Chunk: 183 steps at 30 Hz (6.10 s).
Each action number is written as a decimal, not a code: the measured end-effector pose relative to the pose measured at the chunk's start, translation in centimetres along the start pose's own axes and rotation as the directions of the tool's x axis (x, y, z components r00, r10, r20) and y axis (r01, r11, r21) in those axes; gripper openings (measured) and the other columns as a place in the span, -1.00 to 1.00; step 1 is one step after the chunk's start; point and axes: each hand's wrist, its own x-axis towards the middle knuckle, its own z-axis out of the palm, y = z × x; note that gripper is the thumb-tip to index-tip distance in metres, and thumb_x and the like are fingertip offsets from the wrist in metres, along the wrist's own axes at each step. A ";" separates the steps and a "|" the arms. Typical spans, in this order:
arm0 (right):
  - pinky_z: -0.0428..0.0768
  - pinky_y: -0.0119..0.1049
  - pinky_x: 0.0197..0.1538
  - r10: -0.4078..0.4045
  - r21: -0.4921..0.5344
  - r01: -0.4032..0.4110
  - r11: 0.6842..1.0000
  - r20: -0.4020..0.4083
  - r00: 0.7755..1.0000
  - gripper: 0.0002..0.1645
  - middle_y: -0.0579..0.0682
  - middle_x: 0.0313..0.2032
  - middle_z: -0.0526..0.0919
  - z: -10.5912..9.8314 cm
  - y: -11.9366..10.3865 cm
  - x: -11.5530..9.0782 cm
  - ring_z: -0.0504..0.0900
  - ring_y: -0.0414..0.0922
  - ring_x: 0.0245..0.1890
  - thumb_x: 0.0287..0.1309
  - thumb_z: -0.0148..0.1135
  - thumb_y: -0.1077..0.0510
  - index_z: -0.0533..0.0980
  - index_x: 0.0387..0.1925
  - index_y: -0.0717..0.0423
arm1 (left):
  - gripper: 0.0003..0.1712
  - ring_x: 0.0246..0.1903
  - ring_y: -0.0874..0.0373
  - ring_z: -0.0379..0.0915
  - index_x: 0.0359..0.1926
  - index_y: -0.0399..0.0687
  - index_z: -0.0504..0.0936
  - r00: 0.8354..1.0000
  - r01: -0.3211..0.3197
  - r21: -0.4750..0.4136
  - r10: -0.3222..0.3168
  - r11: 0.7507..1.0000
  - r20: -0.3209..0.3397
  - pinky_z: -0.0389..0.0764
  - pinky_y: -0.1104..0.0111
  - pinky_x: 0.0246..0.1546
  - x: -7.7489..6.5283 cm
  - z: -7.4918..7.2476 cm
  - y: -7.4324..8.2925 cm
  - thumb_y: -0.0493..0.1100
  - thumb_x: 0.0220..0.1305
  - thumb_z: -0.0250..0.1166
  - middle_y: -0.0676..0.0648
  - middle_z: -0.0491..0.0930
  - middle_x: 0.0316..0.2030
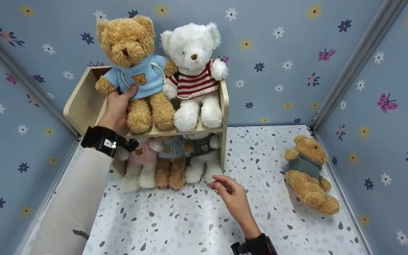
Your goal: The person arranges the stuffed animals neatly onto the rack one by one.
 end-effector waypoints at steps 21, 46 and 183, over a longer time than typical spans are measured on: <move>0.71 -0.28 -0.09 -0.048 -0.094 0.036 0.995 -0.129 0.991 -0.71 0.20 -0.12 0.76 -4.6 0.1 0.1 0.74 -0.06 -0.12 0.53 0.12 0.27 0.63 0.13 0.26 | -0.23 0.20 0.02 0.41 0.32 -0.32 0.39 1.000 0.018 0.174 -0.014 0.985 -0.025 0.41 0.35 0.25 -1.0 -1.2 -0.2 0.13 0.35 0.39 -0.19 0.47 0.21; 0.68 -0.44 -0.09 -0.045 -0.206 -0.015 0.978 -0.283 0.958 -0.65 0.26 -0.04 0.74 -10.6 0.3 -0.3 0.72 -0.24 -0.10 0.55 0.08 0.26 0.57 0.19 0.38 | -0.24 0.43 -0.03 0.25 0.53 -0.20 0.20 0.979 -0.196 0.285 0.171 0.938 0.109 0.26 0.29 0.43 -1.4 0.6 -0.9 -0.22 0.41 0.27 -0.20 0.33 0.44; 0.32 0.54 0.14 0.426 -0.759 -0.556 0.340 -0.402 0.810 0.43 0.64 0.46 -0.09 -20.9 5.5 1.9 0.11 0.67 0.29 0.30 0.04 -0.56 -0.25 0.55 0.51 | -0.54 0.36 -0.12 0.36 0.38 -0.34 0.39 0.943 -0.329 0.227 0.309 0.917 0.119 0.52 0.37 0.19 -18.2 -11.6 -20.4 -0.29 0.56 0.13 -0.22 0.46 0.32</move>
